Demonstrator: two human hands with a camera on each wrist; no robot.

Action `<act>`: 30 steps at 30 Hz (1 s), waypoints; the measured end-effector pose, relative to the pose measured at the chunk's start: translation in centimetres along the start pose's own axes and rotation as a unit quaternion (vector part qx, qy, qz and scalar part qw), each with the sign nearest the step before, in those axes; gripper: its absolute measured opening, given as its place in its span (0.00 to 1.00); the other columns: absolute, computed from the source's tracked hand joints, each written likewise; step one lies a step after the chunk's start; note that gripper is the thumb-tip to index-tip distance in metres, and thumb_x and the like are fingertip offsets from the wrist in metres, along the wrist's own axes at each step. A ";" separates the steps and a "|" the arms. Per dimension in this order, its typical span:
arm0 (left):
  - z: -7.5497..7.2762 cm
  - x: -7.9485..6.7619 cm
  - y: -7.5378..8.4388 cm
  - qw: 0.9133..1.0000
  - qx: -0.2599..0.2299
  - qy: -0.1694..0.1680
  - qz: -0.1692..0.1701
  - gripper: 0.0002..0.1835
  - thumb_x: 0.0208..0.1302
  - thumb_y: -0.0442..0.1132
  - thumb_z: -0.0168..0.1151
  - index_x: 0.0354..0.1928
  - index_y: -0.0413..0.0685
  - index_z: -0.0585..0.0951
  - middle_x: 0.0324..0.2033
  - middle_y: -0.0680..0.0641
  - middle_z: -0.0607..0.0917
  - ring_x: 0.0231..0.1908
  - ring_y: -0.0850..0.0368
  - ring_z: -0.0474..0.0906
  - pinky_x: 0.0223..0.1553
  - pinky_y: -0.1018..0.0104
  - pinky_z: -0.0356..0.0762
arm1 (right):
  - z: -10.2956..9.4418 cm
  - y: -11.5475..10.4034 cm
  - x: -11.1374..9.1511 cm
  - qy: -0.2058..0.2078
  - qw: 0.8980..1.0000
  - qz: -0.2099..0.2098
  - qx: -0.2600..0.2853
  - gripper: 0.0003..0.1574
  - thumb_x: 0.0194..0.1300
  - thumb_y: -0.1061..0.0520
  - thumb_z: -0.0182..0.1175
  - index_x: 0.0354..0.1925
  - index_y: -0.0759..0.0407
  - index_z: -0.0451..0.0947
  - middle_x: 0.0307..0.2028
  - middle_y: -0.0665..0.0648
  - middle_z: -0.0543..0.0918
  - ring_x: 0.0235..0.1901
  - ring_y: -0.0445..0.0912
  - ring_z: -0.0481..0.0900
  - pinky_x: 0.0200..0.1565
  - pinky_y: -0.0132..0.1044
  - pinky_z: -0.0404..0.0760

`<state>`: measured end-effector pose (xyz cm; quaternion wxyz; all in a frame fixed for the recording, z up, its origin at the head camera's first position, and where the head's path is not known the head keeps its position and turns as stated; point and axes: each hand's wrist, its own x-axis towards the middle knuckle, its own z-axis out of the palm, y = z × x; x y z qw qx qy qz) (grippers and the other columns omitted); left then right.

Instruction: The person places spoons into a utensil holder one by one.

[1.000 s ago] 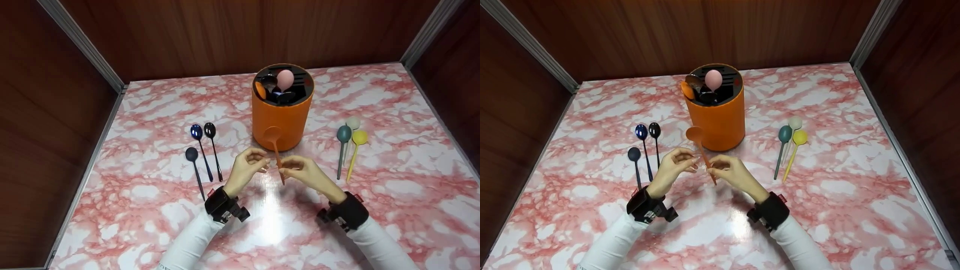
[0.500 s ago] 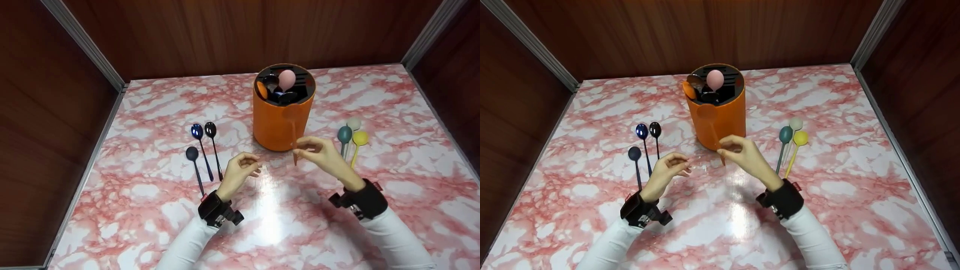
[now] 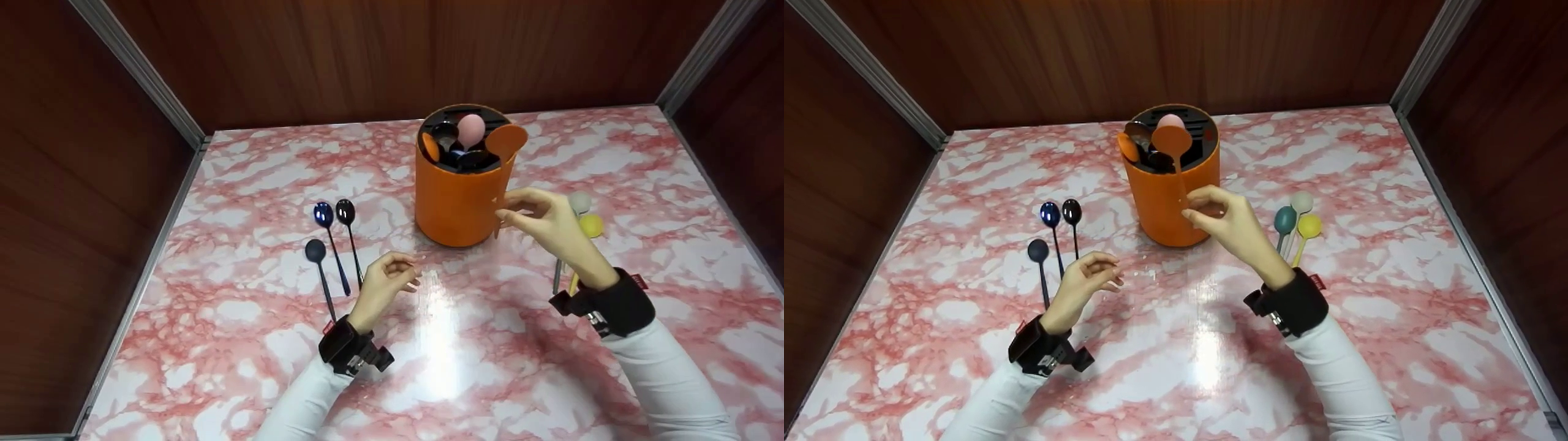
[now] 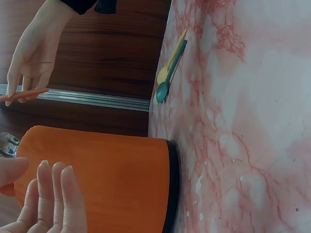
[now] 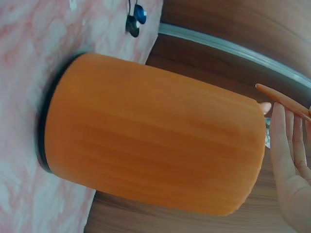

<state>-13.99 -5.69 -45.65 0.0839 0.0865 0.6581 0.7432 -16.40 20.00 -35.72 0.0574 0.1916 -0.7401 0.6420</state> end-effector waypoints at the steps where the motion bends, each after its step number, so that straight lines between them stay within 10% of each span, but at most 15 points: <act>1: -0.5 0.5 -1.6 1.000 0.001 -0.001 0.008 0.12 0.56 0.30 0.57 0.42 0.31 0.73 0.30 0.36 0.78 0.27 0.52 0.78 0.32 0.54 0.79 | -0.1 -0.1 0.1 0.005 1.000 -0.006 0.001 0.11 0.53 0.72 0.57 0.37 0.79 0.74 0.33 0.59 0.82 0.29 0.44 0.80 0.34 0.34 0.80; 6: -2.4 2.2 -7.3 0.999 0.001 0.005 0.036 0.15 0.55 0.36 0.59 0.45 0.39 0.73 0.29 0.42 0.80 0.28 0.51 0.79 0.30 0.58 0.80 | -0.6 -0.8 0.8 0.021 0.999 -0.037 0.001 0.12 0.53 0.70 0.59 0.36 0.79 0.74 0.32 0.61 0.81 0.29 0.45 0.80 0.33 0.33 0.80; 12: -1.4 -0.2 -2.0 0.999 -0.002 0.023 0.023 0.15 0.54 0.30 0.57 0.45 0.33 0.71 0.28 0.36 0.80 0.26 0.51 0.78 0.30 0.58 0.80 | -1.0 -1.6 1.6 0.043 0.998 -0.034 -0.028 0.12 0.53 0.70 0.59 0.37 0.78 0.75 0.30 0.55 0.82 0.29 0.46 0.79 0.32 0.31 0.80; 20: -3.5 2.3 -9.1 0.999 -0.001 0.045 0.011 0.17 0.53 0.34 0.60 0.46 0.44 0.72 0.29 0.41 0.81 0.27 0.49 0.79 0.28 0.57 0.80 | -1.4 -2.7 3.2 0.074 0.996 -0.053 0.007 0.14 0.52 0.69 0.60 0.39 0.77 0.75 0.29 0.57 0.82 0.28 0.44 0.80 0.32 0.32 0.80; 30: -3.0 1.2 -7.2 0.999 -0.008 0.037 0.022 0.16 0.53 0.32 0.59 0.46 0.39 0.72 0.27 0.44 0.80 0.26 0.53 0.79 0.28 0.61 0.80 | -1.4 -3.7 5.2 0.124 0.988 -0.085 0.045 0.11 0.50 0.69 0.62 0.36 0.69 0.78 0.28 0.57 0.82 0.27 0.44 0.79 0.32 0.31 0.80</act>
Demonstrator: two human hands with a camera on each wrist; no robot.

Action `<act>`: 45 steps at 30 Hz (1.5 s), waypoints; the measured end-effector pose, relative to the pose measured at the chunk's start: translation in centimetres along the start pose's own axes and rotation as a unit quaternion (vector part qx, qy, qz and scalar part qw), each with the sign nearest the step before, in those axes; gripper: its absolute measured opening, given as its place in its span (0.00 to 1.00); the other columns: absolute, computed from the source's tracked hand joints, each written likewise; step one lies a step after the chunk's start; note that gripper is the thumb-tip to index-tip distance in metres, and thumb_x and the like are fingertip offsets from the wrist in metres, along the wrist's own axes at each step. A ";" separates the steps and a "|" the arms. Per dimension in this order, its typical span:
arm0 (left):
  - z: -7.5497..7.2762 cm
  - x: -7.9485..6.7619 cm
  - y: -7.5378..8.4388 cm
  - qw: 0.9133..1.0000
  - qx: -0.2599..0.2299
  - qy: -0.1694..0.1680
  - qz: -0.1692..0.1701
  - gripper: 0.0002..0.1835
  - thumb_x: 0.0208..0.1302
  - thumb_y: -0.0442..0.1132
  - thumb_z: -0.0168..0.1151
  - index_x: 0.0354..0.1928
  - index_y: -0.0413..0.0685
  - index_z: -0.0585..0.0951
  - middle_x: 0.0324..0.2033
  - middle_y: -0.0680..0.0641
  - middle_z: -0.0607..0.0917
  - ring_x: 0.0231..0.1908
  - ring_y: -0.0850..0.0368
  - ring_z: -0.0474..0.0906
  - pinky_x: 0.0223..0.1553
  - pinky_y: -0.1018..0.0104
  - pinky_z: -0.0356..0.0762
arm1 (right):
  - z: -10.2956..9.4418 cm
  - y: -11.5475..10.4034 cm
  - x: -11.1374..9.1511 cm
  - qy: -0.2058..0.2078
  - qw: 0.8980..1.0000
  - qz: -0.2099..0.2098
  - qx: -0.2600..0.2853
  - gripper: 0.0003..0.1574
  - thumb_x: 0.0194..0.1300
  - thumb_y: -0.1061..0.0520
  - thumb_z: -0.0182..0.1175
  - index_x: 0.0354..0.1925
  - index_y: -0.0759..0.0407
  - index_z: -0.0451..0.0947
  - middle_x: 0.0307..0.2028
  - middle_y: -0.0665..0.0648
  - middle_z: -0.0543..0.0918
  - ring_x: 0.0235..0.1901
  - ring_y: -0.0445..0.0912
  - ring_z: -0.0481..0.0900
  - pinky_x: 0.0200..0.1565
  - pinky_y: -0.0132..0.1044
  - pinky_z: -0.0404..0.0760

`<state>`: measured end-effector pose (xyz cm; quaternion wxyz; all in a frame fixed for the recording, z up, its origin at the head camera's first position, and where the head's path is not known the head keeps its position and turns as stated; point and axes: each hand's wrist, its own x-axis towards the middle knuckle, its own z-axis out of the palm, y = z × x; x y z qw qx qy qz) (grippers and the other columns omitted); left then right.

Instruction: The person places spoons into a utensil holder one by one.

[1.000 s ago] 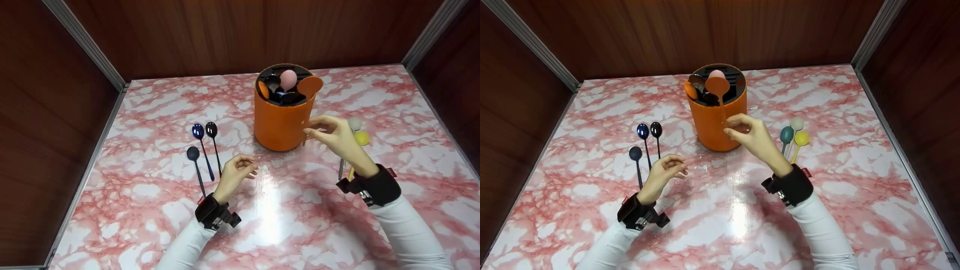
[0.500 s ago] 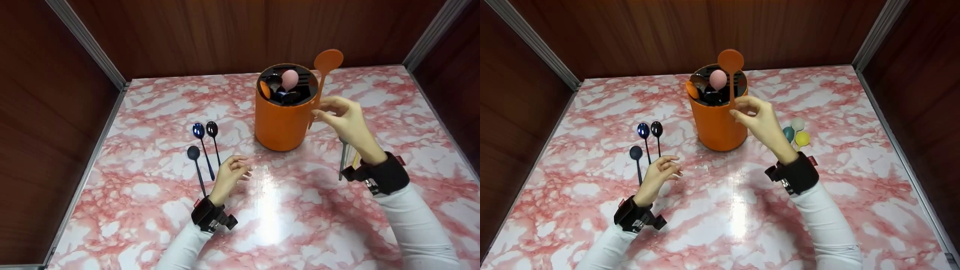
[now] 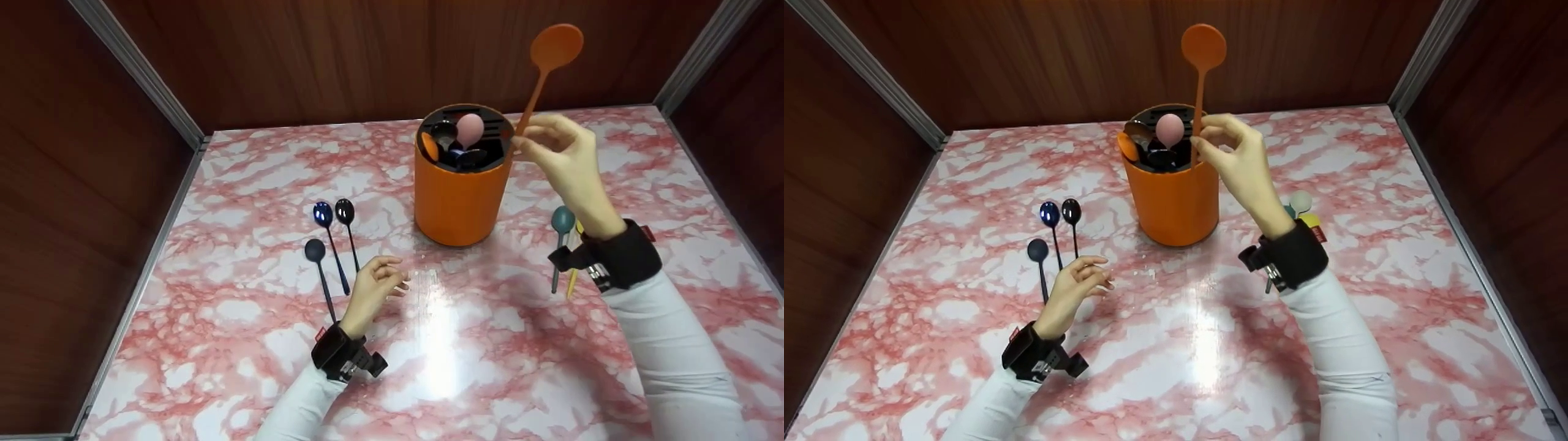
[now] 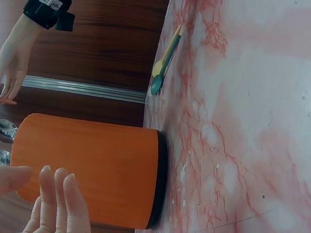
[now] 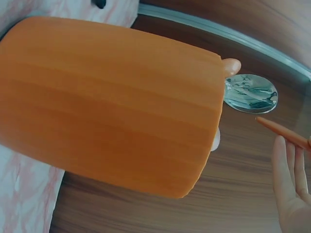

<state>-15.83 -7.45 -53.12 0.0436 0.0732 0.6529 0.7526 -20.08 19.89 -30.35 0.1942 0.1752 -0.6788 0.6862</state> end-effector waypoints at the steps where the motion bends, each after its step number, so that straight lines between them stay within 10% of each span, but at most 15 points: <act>1: 0.2 -0.3 0.8 1.000 0.000 -0.003 0.002 0.16 0.54 0.32 0.59 0.46 0.37 0.72 0.27 0.44 0.80 0.26 0.54 0.79 0.27 0.62 0.80 | 0.1 0.0 0.2 0.002 1.000 0.002 0.007 0.10 0.50 0.69 0.62 0.36 0.69 0.78 0.28 0.58 0.82 0.27 0.44 0.79 0.32 0.32 0.80; 6: 0.7 -1.3 3.3 1.000 0.008 -0.001 -0.008 0.15 0.54 0.33 0.59 0.45 0.39 0.72 0.27 0.46 0.81 0.26 0.55 0.79 0.28 0.63 0.80 | 0.5 0.2 1.3 -0.013 0.999 0.016 0.036 0.10 0.51 0.70 0.60 0.36 0.69 0.78 0.29 0.59 0.81 0.27 0.46 0.80 0.33 0.34 0.81; 11: 0.2 -0.8 1.9 1.000 0.013 0.012 -0.022 0.15 0.54 0.35 0.59 0.45 0.43 0.72 0.28 0.48 0.80 0.27 0.55 0.79 0.30 0.61 0.80 | 0.7 0.5 2.3 -0.022 0.998 0.033 0.044 0.10 0.51 0.71 0.60 0.36 0.69 0.77 0.28 0.59 0.80 0.27 0.46 0.79 0.33 0.33 0.81; 22: 1.8 -2.5 7.4 0.999 -0.002 0.023 -0.049 0.16 0.53 0.26 0.56 0.44 0.29 0.69 0.24 0.48 0.79 0.25 0.53 0.78 0.32 0.50 0.78 | 1.2 2.0 3.3 -0.018 0.997 0.057 -0.053 0.11 0.50 0.72 0.59 0.35 0.65 0.78 0.27 0.53 0.79 0.25 0.41 0.79 0.31 0.29 0.80; 32: 1.6 -2.7 7.2 0.998 -0.001 0.023 -0.050 0.17 0.54 0.27 0.56 0.45 0.26 0.68 0.25 0.45 0.80 0.25 0.50 0.78 0.33 0.50 0.79 | 1.6 2.9 3.2 -0.041 0.994 0.050 -0.092 0.11 0.50 0.71 0.61 0.36 0.71 0.76 0.25 0.48 0.80 0.26 0.39 0.78 0.31 0.27 0.80; 38: 0.6 -1.8 3.8 0.999 -0.001 0.019 -0.039 0.19 0.53 0.32 0.59 0.46 0.30 0.69 0.25 0.46 0.80 0.25 0.53 0.79 0.31 0.54 0.80 | 1.8 3.4 2.9 -0.045 0.991 0.052 -0.117 0.14 0.50 0.71 0.60 0.38 0.77 0.75 0.25 0.46 0.79 0.26 0.37 0.78 0.31 0.26 0.79; 45: 1.2 -2.7 6.1 0.999 -0.011 0.020 -0.031 0.16 0.53 0.29 0.57 0.44 0.29 0.70 0.23 0.51 0.79 0.23 0.57 0.77 0.29 0.58 0.80 | 1.7 3.9 2.9 -0.042 0.991 0.063 -0.113 0.13 0.49 0.71 0.61 0.37 0.74 0.77 0.25 0.47 0.80 0.26 0.38 0.78 0.31 0.24 0.79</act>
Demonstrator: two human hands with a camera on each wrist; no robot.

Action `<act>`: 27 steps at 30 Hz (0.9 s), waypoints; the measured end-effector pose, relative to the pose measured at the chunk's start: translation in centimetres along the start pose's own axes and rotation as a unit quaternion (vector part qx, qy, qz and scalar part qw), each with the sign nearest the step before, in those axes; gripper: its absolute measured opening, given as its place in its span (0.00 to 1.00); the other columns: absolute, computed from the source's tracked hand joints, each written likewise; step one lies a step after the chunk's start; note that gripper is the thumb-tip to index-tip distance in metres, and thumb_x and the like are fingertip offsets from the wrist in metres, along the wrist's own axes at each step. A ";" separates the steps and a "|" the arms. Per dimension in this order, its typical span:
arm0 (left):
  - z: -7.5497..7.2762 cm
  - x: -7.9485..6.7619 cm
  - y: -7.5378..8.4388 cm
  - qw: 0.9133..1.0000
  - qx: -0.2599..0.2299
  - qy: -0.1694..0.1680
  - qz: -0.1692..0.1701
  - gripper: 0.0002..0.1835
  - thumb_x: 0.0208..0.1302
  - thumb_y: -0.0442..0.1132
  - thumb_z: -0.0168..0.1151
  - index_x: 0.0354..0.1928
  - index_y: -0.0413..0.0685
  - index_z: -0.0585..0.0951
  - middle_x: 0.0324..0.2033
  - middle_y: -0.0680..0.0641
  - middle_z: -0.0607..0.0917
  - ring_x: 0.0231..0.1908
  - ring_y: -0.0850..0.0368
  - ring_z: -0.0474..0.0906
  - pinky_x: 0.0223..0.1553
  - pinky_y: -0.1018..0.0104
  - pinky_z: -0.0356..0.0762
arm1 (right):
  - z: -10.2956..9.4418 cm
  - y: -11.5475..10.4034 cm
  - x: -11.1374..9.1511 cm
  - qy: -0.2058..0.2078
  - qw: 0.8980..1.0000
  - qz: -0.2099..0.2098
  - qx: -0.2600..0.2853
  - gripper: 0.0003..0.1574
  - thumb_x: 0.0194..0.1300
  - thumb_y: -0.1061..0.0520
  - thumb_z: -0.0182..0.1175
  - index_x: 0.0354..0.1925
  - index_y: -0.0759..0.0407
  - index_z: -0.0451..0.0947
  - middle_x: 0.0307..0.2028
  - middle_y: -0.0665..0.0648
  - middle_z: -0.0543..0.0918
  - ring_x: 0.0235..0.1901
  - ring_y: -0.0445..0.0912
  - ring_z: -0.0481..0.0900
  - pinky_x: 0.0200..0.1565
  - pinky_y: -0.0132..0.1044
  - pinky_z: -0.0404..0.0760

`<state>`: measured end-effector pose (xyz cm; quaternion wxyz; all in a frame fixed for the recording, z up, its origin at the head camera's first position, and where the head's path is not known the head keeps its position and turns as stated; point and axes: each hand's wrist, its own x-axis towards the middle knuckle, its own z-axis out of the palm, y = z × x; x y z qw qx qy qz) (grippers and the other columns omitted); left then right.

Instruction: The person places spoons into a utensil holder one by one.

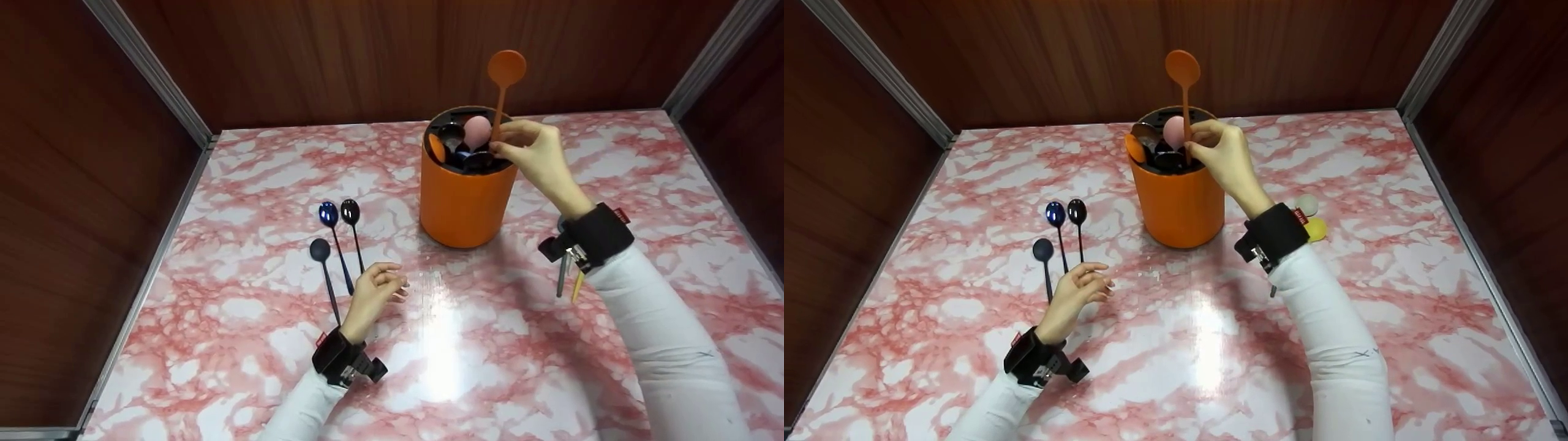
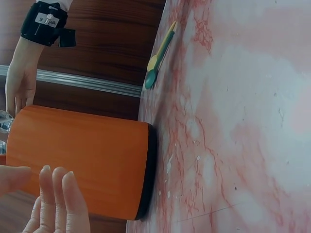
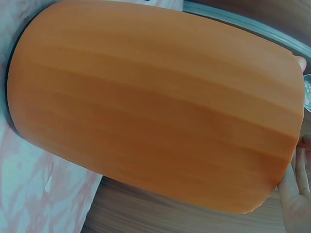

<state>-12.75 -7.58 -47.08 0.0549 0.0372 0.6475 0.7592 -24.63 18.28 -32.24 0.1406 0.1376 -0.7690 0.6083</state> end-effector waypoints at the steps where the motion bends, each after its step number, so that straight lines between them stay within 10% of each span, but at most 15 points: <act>1: -0.3 0.2 -0.7 1.000 -0.007 -0.007 0.014 0.16 0.53 0.30 0.57 0.44 0.31 0.71 0.23 0.50 0.79 0.23 0.58 0.77 0.27 0.61 0.80 | 0.0 0.0 0.0 0.000 1.000 0.001 0.000 0.13 0.49 0.71 0.61 0.37 0.74 0.77 0.25 0.47 0.80 0.26 0.38 0.78 0.31 0.24 0.78; 5: 0.0 0.0 -0.3 1.000 -0.002 -0.004 0.007 0.16 0.53 0.30 0.56 0.44 0.28 0.70 0.23 0.49 0.79 0.23 0.56 0.77 0.27 0.61 0.80 | -0.2 -0.7 -0.3 0.000 1.000 0.001 0.000 0.13 0.50 0.71 0.60 0.38 0.77 0.76 0.25 0.47 0.80 0.26 0.37 0.78 0.31 0.25 0.79; 20: -1.8 2.5 -6.5 1.000 0.006 0.004 -0.013 0.20 0.53 0.35 0.60 0.48 0.36 0.70 0.28 0.46 0.81 0.26 0.55 0.79 0.29 0.61 0.80 | -1.3 -2.3 -2.5 0.032 0.999 -0.016 -0.017 0.12 0.52 0.68 0.60 0.36 0.76 0.77 0.26 0.50 0.82 0.26 0.38 0.77 0.31 0.23 0.77; 27: -1.8 2.1 -6.0 1.000 0.004 -0.002 -0.003 0.18 0.55 0.33 0.58 0.47 0.35 0.71 0.28 0.46 0.80 0.26 0.54 0.79 0.29 0.61 0.80 | -1.9 -2.1 -3.4 0.036 0.999 -0.020 -0.004 0.12 0.53 0.69 0.59 0.36 0.78 0.76 0.25 0.46 0.82 0.25 0.38 0.79 0.32 0.25 0.78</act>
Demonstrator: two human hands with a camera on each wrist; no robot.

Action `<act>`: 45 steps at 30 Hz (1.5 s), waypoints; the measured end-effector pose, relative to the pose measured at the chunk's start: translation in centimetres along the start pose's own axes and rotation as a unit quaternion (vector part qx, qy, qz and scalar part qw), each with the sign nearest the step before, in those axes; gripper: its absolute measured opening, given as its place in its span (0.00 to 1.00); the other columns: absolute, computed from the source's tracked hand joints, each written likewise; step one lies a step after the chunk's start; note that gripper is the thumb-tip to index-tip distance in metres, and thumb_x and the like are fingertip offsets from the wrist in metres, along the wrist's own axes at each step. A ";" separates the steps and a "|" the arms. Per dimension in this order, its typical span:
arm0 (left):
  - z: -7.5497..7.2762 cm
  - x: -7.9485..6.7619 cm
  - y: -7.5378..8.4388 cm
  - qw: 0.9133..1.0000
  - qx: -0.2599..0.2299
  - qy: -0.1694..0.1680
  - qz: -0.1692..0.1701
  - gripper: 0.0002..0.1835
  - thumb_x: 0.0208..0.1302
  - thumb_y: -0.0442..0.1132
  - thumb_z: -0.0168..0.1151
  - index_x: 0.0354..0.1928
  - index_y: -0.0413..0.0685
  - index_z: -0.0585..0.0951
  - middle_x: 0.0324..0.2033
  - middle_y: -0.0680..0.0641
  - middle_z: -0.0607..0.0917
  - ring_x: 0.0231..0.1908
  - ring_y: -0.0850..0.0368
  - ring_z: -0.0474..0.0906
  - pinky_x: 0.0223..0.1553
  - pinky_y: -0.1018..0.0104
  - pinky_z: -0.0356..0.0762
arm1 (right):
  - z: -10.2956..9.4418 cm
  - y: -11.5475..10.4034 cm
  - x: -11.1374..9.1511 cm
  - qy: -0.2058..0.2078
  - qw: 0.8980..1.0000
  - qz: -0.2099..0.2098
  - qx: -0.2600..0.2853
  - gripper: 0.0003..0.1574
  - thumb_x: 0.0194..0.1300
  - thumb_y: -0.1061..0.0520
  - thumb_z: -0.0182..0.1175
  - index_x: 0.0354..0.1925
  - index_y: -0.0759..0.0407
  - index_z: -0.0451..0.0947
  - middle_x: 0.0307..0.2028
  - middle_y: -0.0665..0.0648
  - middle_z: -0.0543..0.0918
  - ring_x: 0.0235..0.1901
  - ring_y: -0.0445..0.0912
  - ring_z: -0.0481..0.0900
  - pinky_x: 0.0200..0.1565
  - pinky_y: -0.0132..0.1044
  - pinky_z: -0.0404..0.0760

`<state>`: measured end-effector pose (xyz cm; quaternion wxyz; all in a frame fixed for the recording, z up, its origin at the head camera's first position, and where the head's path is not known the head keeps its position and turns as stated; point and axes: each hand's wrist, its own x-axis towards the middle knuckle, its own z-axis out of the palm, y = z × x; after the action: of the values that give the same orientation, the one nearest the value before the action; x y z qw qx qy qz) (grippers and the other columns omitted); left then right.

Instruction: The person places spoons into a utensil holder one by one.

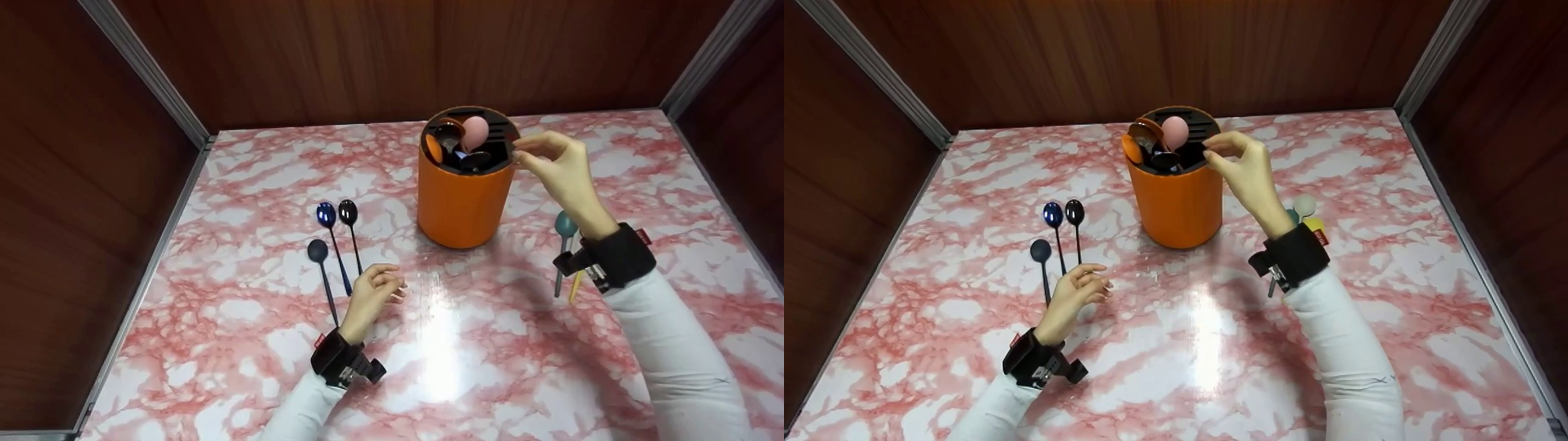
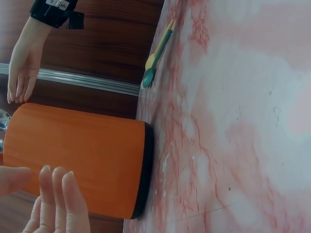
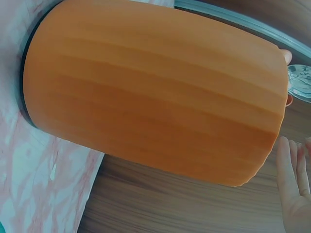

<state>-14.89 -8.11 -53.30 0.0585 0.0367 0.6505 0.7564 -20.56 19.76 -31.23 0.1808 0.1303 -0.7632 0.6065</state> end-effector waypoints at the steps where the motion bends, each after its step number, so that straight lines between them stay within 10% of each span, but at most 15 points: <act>1: 0.0 -0.1 0.1 1.000 0.003 0.000 0.001 0.17 0.55 0.33 0.58 0.47 0.36 0.71 0.28 0.46 0.80 0.26 0.55 0.79 0.29 0.62 0.80 | -0.1 0.1 -0.1 0.001 1.000 -0.002 -0.001 0.12 0.53 0.69 0.59 0.36 0.79 0.76 0.25 0.46 0.82 0.26 0.38 0.79 0.32 0.25 0.78; 18: 0.7 -0.8 2.9 1.000 0.017 0.005 0.008 0.15 0.54 0.33 0.58 0.44 0.36 0.71 0.26 0.46 0.81 0.24 0.57 0.78 0.26 0.64 0.80 | -0.6 2.9 -2.4 -0.011 0.998 -0.006 0.060 0.09 0.53 0.69 0.60 0.34 0.77 0.76 0.27 0.57 0.82 0.26 0.44 0.80 0.33 0.34 0.80; 26: -0.2 0.8 0.3 1.000 0.014 0.021 -0.017 0.16 0.52 0.34 0.60 0.44 0.41 0.72 0.26 0.46 0.81 0.24 0.56 0.78 0.26 0.61 0.80 | -0.1 3.1 -3.8 -0.034 0.999 0.018 0.033 0.09 0.54 0.71 0.57 0.35 0.77 0.76 0.28 0.50 0.82 0.30 0.44 0.80 0.35 0.33 0.80; 33: 1.7 -1.4 6.7 0.998 0.007 0.035 -0.060 0.16 0.54 0.26 0.54 0.46 0.28 0.68 0.22 0.49 0.79 0.22 0.56 0.76 0.30 0.56 0.80 | 0.3 3.9 -5.1 -0.056 0.997 0.037 0.042 0.09 0.53 0.71 0.58 0.35 0.77 0.75 0.31 0.61 0.81 0.31 0.45 0.80 0.36 0.35 0.80; 45: 1.1 -0.9 6.6 0.999 0.015 0.036 -0.038 0.16 0.53 0.25 0.52 0.45 0.25 0.68 0.24 0.42 0.80 0.21 0.59 0.76 0.30 0.53 0.79 | 1.1 6.0 -7.9 -0.089 0.993 0.063 0.043 0.09 0.54 0.69 0.59 0.35 0.75 0.77 0.30 0.58 0.81 0.31 0.46 0.80 0.36 0.33 0.80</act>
<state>-14.10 -8.16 -46.62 0.0634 -0.0143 0.6643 0.7446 -16.10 19.95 -40.13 0.0678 0.1431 -0.7563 0.6348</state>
